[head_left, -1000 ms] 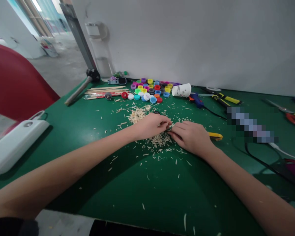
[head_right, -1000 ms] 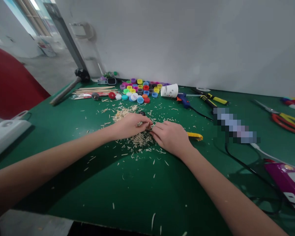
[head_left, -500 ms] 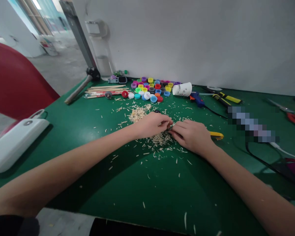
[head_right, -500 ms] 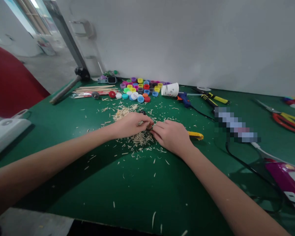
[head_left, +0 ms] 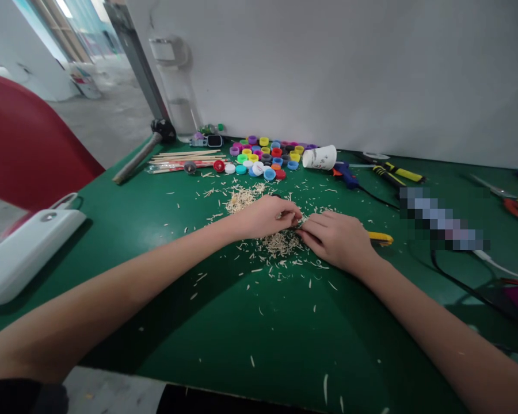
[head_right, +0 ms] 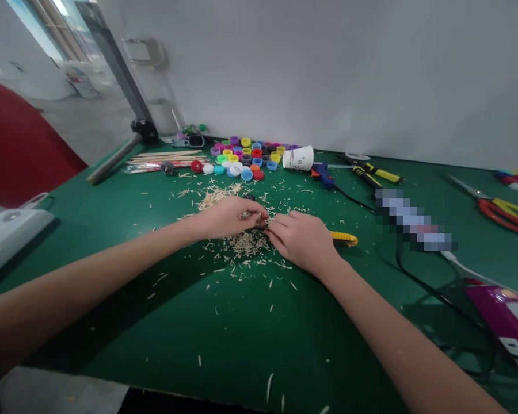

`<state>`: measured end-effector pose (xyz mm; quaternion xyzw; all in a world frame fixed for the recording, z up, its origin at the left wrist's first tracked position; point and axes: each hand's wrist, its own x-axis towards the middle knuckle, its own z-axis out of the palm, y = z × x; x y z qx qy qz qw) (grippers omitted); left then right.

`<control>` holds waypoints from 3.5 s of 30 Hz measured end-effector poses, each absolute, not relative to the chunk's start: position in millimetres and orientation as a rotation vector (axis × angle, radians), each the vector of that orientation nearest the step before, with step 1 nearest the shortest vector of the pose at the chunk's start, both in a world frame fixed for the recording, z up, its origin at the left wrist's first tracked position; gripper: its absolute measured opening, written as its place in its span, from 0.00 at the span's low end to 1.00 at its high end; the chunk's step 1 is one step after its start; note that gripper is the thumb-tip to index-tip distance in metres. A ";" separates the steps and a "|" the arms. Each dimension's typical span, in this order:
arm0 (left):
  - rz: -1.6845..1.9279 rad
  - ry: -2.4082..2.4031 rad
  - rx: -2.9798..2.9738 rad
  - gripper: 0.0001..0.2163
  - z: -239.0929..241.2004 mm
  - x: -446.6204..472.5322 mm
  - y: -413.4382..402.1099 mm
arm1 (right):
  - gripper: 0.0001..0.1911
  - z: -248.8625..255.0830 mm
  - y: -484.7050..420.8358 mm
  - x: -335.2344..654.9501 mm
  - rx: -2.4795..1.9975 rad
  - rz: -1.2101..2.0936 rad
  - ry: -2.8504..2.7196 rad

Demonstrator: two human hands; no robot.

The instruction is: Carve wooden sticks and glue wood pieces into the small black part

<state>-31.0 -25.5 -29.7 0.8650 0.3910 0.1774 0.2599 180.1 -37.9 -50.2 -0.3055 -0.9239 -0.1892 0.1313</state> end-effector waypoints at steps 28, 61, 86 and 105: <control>0.456 0.945 2.343 0.14 -25.6 -31.3 -16.6 | 0.14 -48.2 -36.0 182.1 -0.917 -0.471 -2.701; 0.568 0.994 2.467 0.15 -30.5 -32.7 -21.0 | 0.14 -48.7 -40.3 187.7 -0.908 -0.505 -2.693; 0.612 0.865 2.544 0.12 -31.7 -34.1 -22.3 | 0.15 -49.3 -40.4 187.7 -0.852 -0.599 -2.629; 0.606 0.874 2.512 0.12 -31.4 -34.6 -22.4 | 0.15 -49.7 -39.3 187.9 -0.878 -0.587 -2.650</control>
